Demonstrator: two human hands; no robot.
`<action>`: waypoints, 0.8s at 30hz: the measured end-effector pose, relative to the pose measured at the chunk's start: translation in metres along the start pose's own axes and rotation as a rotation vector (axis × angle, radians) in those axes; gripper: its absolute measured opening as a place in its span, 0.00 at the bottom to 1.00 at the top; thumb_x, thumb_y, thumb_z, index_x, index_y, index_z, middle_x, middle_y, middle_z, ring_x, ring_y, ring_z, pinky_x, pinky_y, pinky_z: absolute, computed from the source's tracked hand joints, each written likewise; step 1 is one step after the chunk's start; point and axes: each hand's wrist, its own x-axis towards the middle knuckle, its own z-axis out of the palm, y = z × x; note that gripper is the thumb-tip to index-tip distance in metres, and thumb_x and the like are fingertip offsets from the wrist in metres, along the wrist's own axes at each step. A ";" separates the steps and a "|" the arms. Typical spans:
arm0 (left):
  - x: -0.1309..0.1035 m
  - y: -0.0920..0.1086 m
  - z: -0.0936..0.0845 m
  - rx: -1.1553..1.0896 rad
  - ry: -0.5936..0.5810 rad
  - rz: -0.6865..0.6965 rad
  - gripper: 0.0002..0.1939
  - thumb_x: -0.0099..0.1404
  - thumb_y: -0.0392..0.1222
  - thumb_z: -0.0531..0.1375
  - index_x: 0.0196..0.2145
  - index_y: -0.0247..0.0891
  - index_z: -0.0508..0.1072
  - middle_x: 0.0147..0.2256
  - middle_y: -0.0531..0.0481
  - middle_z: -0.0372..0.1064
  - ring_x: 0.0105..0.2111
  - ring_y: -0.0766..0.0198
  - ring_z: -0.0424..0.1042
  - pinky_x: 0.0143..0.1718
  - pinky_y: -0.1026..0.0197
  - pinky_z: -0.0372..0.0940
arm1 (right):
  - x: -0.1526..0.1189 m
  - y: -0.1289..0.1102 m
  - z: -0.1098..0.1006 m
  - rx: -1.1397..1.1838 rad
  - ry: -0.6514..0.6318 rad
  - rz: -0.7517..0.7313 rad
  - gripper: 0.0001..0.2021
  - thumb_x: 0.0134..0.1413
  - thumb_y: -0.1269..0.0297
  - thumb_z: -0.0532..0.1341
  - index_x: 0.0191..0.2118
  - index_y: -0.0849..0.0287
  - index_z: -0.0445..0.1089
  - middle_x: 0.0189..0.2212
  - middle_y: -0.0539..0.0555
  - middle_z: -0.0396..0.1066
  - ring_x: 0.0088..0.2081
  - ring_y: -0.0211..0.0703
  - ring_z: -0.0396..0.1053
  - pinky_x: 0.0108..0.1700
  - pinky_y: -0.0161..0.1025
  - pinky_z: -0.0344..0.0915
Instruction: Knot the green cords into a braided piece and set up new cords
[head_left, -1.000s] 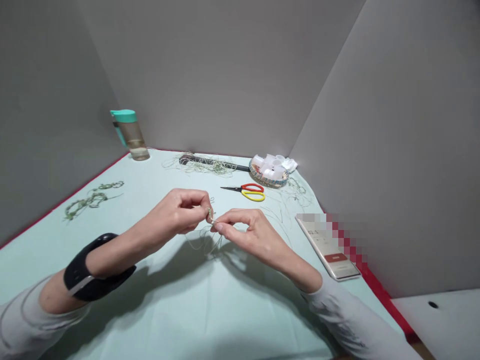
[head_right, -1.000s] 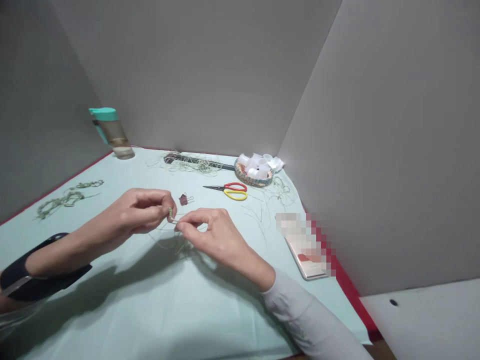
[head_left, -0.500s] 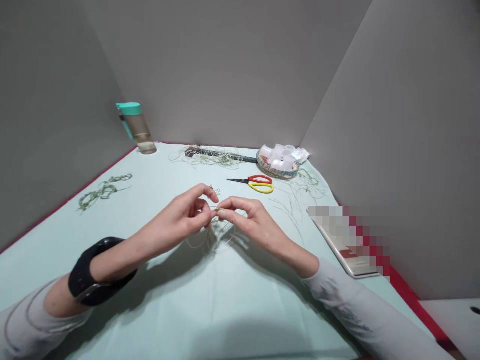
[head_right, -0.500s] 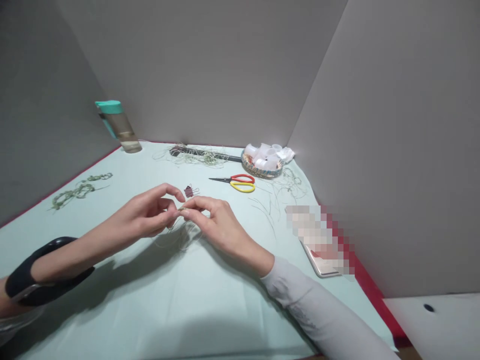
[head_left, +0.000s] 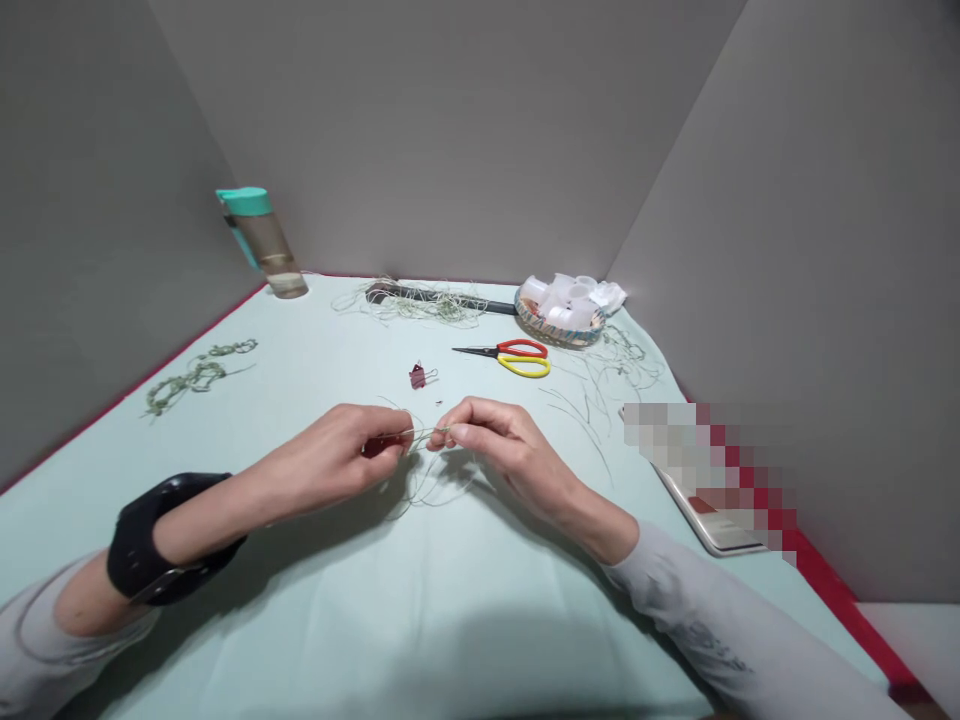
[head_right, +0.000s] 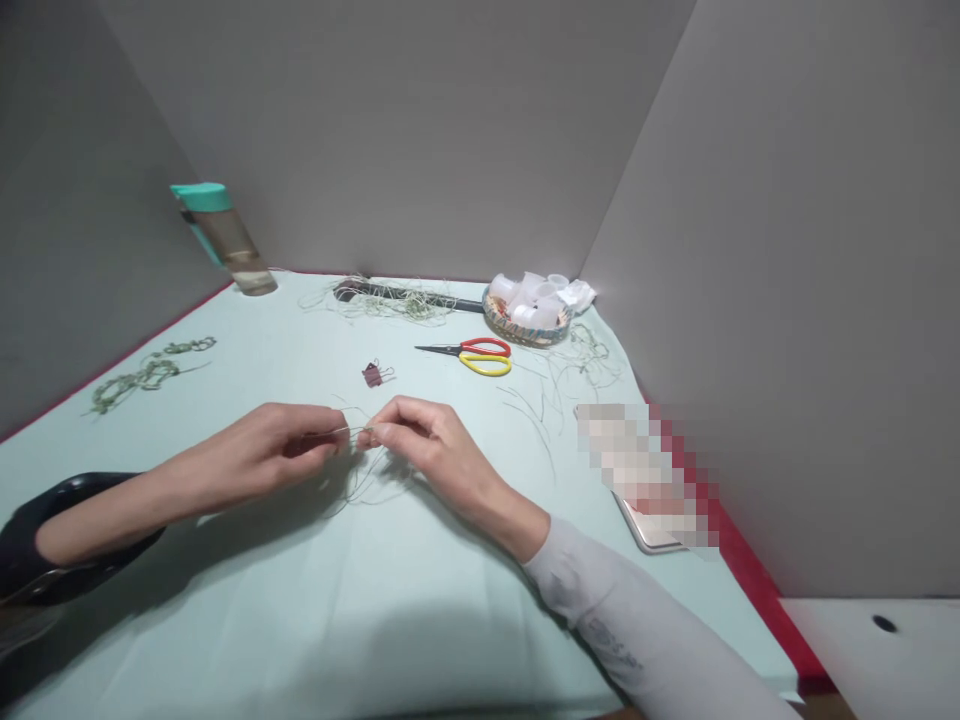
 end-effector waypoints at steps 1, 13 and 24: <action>0.000 0.000 0.001 -0.011 0.016 0.000 0.07 0.59 0.44 0.58 0.25 0.42 0.67 0.23 0.56 0.60 0.26 0.63 0.56 0.30 0.60 0.51 | -0.001 0.002 0.001 0.005 0.007 -0.005 0.07 0.63 0.61 0.67 0.34 0.58 0.76 0.37 0.52 0.78 0.41 0.43 0.71 0.47 0.41 0.63; -0.001 -0.004 -0.010 -0.587 0.129 -0.060 0.09 0.59 0.48 0.61 0.26 0.41 0.72 0.40 0.44 0.76 0.41 0.55 0.74 0.43 0.55 0.71 | -0.003 0.002 -0.002 0.090 -0.028 0.125 0.14 0.64 0.52 0.68 0.36 0.55 0.68 0.18 0.38 0.52 0.20 0.33 0.56 0.27 0.33 0.54; -0.030 -0.008 -0.048 -0.242 0.130 -0.113 0.20 0.62 0.53 0.67 0.20 0.40 0.71 0.22 0.53 0.62 0.22 0.66 0.60 0.24 0.64 0.57 | -0.007 -0.035 -0.039 -0.032 -0.055 0.135 0.13 0.59 0.56 0.68 0.32 0.56 0.66 0.23 0.41 0.50 0.23 0.31 0.41 0.24 0.33 0.41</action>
